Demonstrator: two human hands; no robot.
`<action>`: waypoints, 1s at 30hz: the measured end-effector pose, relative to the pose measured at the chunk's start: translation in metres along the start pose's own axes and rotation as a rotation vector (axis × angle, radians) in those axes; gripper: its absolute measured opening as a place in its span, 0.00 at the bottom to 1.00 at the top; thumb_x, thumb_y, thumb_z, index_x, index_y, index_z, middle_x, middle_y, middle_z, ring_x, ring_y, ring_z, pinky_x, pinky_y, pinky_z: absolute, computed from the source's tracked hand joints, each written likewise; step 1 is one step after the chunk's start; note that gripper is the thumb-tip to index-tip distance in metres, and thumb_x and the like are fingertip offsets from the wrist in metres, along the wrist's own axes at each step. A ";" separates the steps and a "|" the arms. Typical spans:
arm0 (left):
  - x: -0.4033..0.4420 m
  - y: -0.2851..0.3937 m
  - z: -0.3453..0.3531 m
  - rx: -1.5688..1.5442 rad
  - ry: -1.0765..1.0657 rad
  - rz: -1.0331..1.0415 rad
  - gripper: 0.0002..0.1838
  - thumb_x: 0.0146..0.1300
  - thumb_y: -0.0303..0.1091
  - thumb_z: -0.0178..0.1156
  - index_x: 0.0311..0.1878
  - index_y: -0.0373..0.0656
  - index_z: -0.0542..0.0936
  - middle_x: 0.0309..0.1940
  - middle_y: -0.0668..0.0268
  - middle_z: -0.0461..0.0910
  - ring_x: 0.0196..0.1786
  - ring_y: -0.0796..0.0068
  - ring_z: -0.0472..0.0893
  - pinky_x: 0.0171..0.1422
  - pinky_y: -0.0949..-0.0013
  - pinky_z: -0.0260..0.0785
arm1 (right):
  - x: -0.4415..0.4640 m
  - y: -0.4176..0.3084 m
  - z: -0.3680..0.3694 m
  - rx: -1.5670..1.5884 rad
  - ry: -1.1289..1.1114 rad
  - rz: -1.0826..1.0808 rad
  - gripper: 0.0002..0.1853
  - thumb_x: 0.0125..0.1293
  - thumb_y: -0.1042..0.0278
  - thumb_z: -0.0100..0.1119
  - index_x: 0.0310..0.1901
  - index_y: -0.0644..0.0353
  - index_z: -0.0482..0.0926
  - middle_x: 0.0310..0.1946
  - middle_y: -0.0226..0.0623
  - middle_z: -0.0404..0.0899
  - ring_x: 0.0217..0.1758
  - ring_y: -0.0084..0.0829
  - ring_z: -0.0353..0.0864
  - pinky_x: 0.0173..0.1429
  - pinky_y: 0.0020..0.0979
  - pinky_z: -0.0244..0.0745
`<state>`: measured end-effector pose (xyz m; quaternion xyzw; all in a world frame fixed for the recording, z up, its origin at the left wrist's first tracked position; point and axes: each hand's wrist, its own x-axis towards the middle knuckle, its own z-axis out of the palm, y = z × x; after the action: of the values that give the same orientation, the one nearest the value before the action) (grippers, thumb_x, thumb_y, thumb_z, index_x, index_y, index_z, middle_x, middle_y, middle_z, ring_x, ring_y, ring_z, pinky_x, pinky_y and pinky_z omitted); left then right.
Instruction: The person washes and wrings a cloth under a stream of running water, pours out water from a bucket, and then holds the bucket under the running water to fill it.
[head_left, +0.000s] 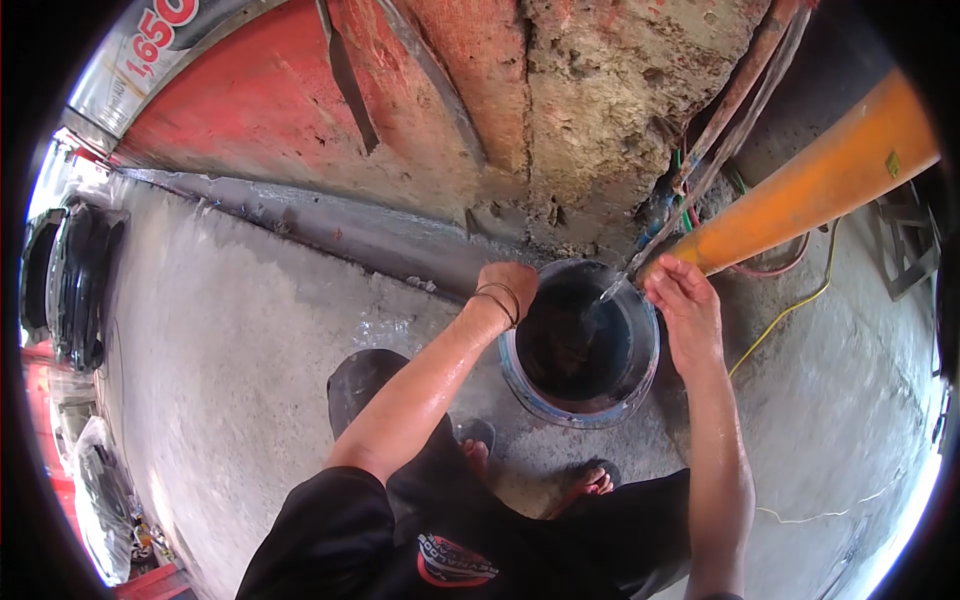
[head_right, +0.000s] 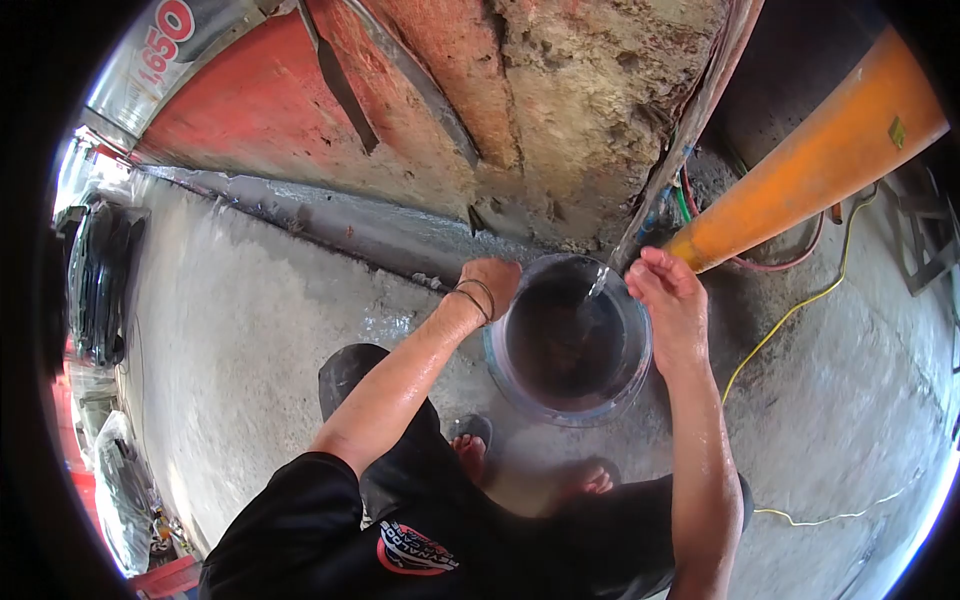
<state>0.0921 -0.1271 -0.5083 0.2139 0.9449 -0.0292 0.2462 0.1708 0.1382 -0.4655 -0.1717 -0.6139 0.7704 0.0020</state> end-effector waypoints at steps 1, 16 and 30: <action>0.000 0.000 0.001 -0.001 0.002 -0.001 0.12 0.62 0.26 0.63 0.49 0.43 0.87 0.46 0.53 0.90 0.53 0.50 0.89 0.55 0.52 0.83 | -0.003 -0.003 -0.002 -0.108 0.024 0.001 0.15 0.72 0.74 0.66 0.58 0.65 0.81 0.44 0.33 0.85 0.42 0.26 0.84 0.47 0.31 0.79; 0.006 -0.003 0.002 -0.060 0.008 -0.009 0.12 0.62 0.26 0.63 0.48 0.42 0.87 0.47 0.51 0.88 0.54 0.50 0.88 0.57 0.52 0.82 | -0.128 0.059 0.034 -1.461 -0.713 -0.399 0.10 0.58 0.64 0.69 0.38 0.55 0.81 0.38 0.38 0.84 0.45 0.43 0.87 0.50 0.44 0.81; 0.002 0.003 -0.007 -0.050 0.035 -0.018 0.09 0.61 0.26 0.65 0.43 0.41 0.89 0.44 0.50 0.89 0.52 0.50 0.89 0.55 0.53 0.83 | -0.116 0.062 0.033 -1.600 -0.651 -0.443 0.09 0.57 0.72 0.64 0.41 0.56 0.83 0.41 0.41 0.83 0.50 0.43 0.85 0.52 0.45 0.81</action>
<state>0.0887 -0.1231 -0.5033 0.1996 0.9513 -0.0039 0.2347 0.2843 0.0665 -0.4880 0.2281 -0.9573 0.1037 -0.1442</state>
